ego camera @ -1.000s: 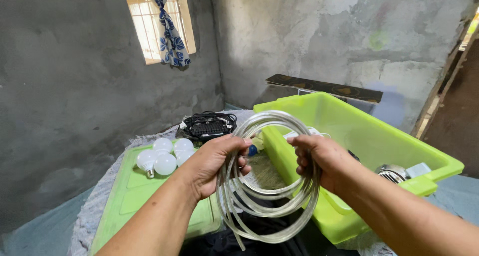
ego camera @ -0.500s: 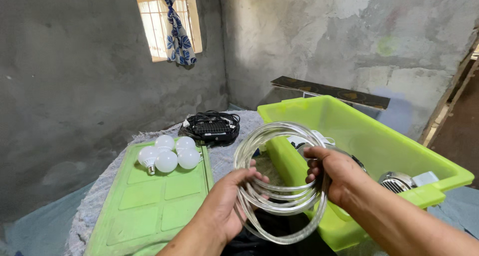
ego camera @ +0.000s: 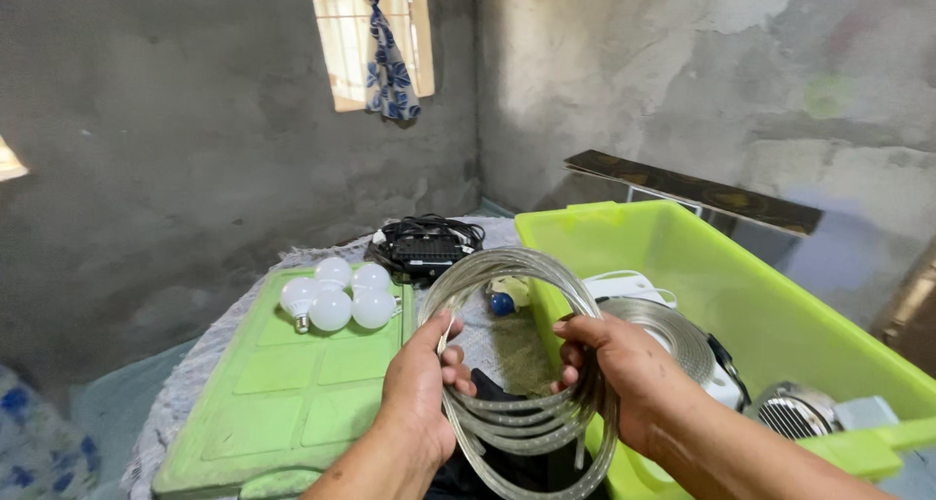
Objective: The person coils a flexible LED neon strip light on a table, secures the coil with a zip tie, and places it into a green storage bin holding other lighting decorations. They then pick up and handle a black fabric item.
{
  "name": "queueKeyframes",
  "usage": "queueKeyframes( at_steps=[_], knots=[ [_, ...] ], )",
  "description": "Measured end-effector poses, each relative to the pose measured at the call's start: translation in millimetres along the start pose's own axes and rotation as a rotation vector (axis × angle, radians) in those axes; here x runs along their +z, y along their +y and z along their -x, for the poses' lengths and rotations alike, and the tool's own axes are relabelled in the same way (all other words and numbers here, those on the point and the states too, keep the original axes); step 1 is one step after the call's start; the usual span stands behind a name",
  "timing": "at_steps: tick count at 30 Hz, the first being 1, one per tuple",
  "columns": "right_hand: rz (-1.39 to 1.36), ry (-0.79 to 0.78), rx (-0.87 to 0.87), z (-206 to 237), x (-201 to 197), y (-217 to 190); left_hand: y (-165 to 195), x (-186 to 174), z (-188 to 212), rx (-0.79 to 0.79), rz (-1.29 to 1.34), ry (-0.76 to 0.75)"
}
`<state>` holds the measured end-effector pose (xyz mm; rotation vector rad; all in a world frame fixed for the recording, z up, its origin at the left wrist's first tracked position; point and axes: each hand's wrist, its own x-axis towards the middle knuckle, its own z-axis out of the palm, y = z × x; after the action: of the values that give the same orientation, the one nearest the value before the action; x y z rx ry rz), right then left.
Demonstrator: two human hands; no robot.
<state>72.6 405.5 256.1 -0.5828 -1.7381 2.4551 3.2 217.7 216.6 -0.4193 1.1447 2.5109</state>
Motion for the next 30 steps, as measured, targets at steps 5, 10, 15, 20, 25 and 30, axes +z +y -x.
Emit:
queueKeyframes(
  at_steps=[5,10,15,20,25,30],
  knots=[
    [-0.009,-0.066,0.089,-16.4,-17.2,-16.8,12.4,19.2,20.1,0.011,-0.158,-0.112],
    [0.098,-0.249,0.047,-29.2,-37.2,-51.3,46.6,23.3,48.1,-0.025,-0.259,-0.389],
    [0.285,-0.463,0.083,-32.0,-41.2,-52.7,52.9,30.4,62.5,-0.065,-0.229,-0.716],
    [0.503,-0.763,0.053,-25.2,-45.4,-37.8,56.5,33.3,81.0,-0.211,-0.455,-0.647],
    [0.694,-1.027,-0.176,-22.3,-38.9,-37.0,47.1,32.5,95.1,-0.268,-0.787,-0.537],
    [0.672,-1.124,-0.331,-32.7,-29.8,-70.3,61.3,22.1,100.4,-0.169,-0.816,-0.563]
  ],
)
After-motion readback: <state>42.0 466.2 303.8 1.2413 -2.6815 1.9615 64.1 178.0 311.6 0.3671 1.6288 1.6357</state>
